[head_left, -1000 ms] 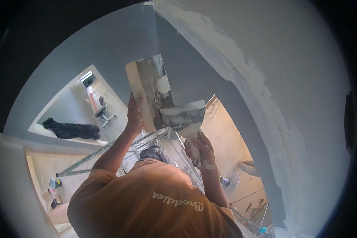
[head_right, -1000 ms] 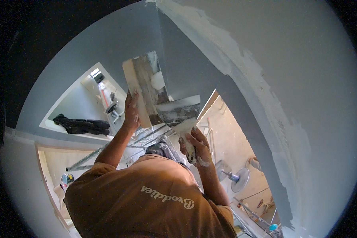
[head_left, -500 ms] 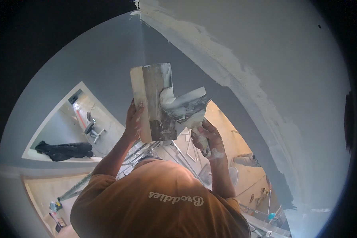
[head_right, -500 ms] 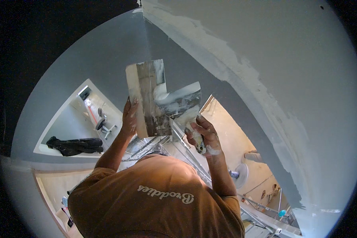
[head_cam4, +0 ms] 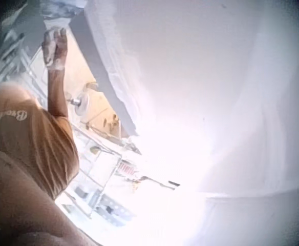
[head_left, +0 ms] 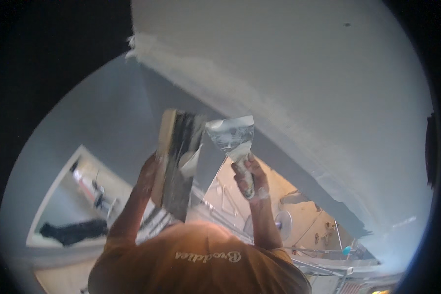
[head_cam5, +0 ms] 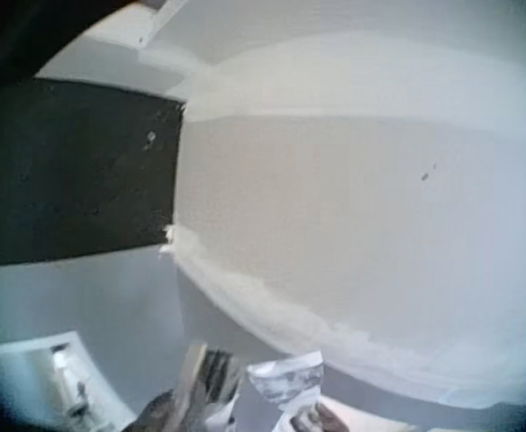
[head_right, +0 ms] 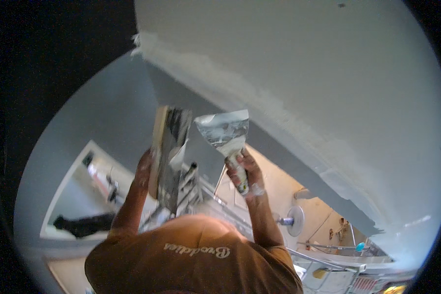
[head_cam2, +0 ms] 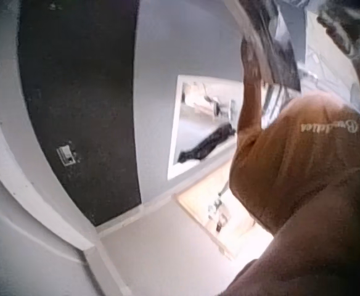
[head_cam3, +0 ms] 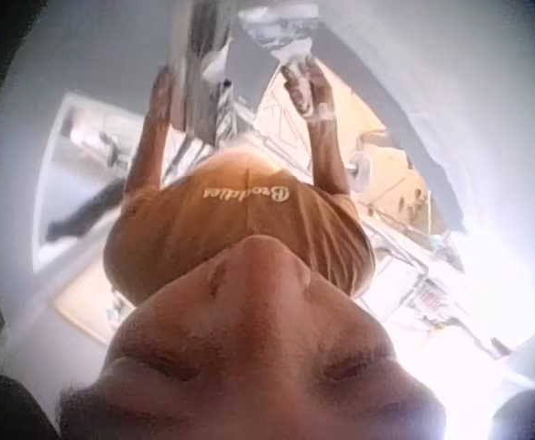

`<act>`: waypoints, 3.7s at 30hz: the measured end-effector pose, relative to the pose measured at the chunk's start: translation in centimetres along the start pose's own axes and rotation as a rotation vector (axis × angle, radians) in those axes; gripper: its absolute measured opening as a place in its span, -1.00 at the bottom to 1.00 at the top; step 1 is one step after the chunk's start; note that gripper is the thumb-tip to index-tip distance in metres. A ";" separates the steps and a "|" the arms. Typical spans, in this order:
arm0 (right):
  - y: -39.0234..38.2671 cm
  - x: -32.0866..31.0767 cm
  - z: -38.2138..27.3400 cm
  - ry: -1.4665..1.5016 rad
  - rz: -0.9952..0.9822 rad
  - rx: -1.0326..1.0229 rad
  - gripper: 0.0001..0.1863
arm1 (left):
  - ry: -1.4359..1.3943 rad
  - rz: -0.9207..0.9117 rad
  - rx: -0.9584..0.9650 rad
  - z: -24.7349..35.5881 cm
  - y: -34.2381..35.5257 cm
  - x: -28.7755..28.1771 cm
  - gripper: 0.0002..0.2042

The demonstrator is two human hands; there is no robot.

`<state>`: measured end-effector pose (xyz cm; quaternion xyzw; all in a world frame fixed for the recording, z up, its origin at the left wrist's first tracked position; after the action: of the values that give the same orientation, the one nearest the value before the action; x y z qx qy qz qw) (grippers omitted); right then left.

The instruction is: The person applies plaster to the joints and surfaces of a ceiling using a putty knife and a hawk. They spread the plaster in smooth strokes along the seams and across the drywall panels while standing on scaffolding.

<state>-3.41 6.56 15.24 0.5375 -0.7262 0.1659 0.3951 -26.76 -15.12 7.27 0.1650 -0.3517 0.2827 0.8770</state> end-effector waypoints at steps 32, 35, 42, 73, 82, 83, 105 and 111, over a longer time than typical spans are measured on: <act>-8.5 22.4 -46.5 -0.862 0.632 -2.079 -0.68 | -0.233 -0.138 -0.117 2.6 4.9 -7.7 -0.52; -7.7 23.0 -47.2 -0.844 0.526 -2.117 -0.66 | -0.238 -0.132 -0.104 2.8 4.9 -7.9 -0.51; -4.1 24.6 -44.8 -0.891 0.414 -2.082 -0.62 | -0.244 -0.103 -0.101 3.1 4.3 -8.5 -0.51; 16.3 31.2 -27.6 -0.876 0.357 -1.813 -0.23 | -0.185 0.113 0.132 8.2 -1.8 -14.0 -0.50; 3.3 25.2 -40.2 -0.837 0.499 -2.174 -0.40 | -0.203 0.072 0.095 7.1 -0.3 -12.5 -0.50; 2.6 25.2 -41.4 -0.833 0.462 -2.120 -0.37 | -0.200 0.068 0.092 7.2 -0.2 -12.4 -0.50; 14.5 30.7 -34.4 -1.011 0.464 -2.230 -0.13 | -0.242 0.007 0.044 7.4 0.0 -11.9 -0.49; 18.1 31.7 -32.5 -1.117 0.656 -2.303 -0.16 | -0.264 0.004 0.041 7.4 0.0 -12.6 -0.48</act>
<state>-10.54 14.21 62.95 -0.3076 -0.6108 -0.6974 0.2142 -38.08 -23.50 3.50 0.2179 -0.4589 0.2674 0.8188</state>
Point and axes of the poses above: each hand's wrist, its own y-axis towards the middle knuckle, its own x-axis out of the palm, z = x × y, the point moved 3 cm from there along y, towards the middle knuckle, and after that the axes turned 11 degrees about -y, right-handed, at the moved point
